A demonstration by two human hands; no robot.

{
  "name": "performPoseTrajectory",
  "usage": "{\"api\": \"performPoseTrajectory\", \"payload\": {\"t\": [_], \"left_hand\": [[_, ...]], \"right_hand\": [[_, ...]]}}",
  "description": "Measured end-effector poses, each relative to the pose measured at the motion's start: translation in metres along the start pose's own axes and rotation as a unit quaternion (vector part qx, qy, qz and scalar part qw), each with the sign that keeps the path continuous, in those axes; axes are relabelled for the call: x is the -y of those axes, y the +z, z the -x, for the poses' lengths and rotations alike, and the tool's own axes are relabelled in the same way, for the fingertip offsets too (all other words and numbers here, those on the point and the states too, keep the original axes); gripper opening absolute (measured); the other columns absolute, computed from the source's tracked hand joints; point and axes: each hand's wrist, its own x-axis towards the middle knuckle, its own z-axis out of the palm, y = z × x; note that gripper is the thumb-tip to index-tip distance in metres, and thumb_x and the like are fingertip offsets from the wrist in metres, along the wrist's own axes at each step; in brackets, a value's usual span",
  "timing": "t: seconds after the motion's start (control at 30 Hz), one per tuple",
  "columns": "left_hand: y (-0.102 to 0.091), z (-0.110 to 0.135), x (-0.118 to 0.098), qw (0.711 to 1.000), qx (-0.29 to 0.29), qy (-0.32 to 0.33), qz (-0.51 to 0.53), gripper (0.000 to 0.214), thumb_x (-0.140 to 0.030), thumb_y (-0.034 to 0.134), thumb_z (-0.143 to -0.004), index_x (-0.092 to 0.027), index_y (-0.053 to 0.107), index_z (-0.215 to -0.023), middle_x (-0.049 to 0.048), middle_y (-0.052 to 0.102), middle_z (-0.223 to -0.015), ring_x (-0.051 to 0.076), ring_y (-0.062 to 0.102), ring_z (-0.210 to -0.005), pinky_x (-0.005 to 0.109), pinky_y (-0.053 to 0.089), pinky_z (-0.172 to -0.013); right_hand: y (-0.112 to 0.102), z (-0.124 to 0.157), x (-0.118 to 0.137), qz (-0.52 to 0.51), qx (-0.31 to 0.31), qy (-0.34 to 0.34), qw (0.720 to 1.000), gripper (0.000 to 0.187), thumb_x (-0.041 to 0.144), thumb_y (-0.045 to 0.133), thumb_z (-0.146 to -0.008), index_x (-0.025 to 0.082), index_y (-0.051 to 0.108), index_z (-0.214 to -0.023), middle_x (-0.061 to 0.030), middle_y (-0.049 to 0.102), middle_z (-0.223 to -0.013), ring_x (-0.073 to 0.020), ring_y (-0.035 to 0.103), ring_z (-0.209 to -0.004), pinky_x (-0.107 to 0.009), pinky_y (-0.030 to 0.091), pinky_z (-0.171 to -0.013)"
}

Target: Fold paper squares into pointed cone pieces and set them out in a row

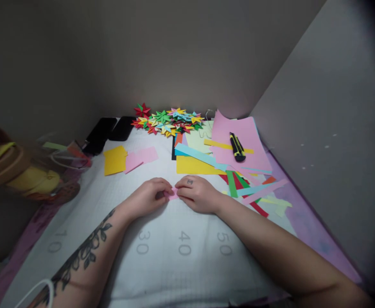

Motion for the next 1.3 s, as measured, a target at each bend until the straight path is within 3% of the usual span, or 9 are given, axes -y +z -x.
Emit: {"api": "performPoseTrajectory", "payload": {"t": [1.3], "left_hand": [[-0.0012,-0.0002,-0.0018,1.0,0.012,0.01,-0.019,0.022,-0.007,0.054,-0.077,-0.017,0.07,-0.088,0.0057,0.067,-0.1,0.015,0.061,-0.094,0.028,0.048,-0.086]], "right_hand": [[0.0021,0.0027,-0.0021,0.01,0.004,-0.012,1.0,0.016,0.016,0.051,-0.086,0.019,0.066,-0.079,-0.0072,0.067,-0.102,-0.0198,0.056,-0.088,-0.035,0.045,-0.076]]}}
